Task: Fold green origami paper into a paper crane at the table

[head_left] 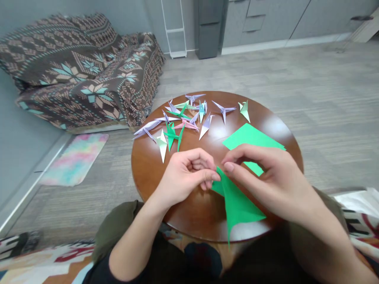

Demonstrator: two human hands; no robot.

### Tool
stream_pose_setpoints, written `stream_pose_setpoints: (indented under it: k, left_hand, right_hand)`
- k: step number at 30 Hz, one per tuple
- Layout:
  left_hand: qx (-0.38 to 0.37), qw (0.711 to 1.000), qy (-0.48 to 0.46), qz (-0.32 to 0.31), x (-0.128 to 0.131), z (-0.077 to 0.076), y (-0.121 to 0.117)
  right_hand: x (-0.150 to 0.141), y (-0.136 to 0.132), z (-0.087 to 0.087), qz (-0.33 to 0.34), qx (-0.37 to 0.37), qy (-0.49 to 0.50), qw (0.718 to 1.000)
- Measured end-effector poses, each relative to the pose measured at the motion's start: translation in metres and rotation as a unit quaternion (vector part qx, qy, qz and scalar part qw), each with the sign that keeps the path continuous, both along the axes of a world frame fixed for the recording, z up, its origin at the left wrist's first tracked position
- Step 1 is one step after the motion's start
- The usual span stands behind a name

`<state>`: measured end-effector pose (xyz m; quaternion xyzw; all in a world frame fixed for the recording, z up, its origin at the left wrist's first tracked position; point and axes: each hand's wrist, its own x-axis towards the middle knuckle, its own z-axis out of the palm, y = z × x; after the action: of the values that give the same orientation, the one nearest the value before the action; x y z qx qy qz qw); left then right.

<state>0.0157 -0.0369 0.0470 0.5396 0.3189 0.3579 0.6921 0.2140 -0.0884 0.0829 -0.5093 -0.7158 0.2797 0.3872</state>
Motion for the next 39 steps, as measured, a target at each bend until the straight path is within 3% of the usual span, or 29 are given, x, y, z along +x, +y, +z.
stream_pose_setpoints:
  k: [6,17,26,30,34,39]
  left_hand:
    - [-0.020,0.999,0.024,-0.024,0.000,0.005,0.000]
    - [-0.054,0.998,0.002,-0.032,0.000,0.005,-0.002]
    - [-0.083,0.995,-0.013,-0.057,0.003,0.002,-0.003]
    - [-0.069,0.997,-0.012,-0.030,0.004,0.001,-0.001]
    - [-0.003,0.999,-0.029,0.045,0.002,0.000,0.001]
    - [0.053,0.995,-0.042,0.073,-0.001,-0.003,0.001]
  right_hand:
    - [0.002,0.007,-0.001,0.044,-0.051,0.037,0.997]
    - [-0.001,0.011,-0.002,0.069,-0.065,0.038,0.995]
    - [-0.006,0.011,-0.007,0.022,0.010,0.013,1.000]
    - [-0.005,0.010,-0.006,0.011,0.020,0.008,1.000]
    - [0.001,0.007,0.001,0.014,-0.027,0.022,0.999]
    - [0.002,0.005,0.004,0.025,-0.063,-0.070,0.995]
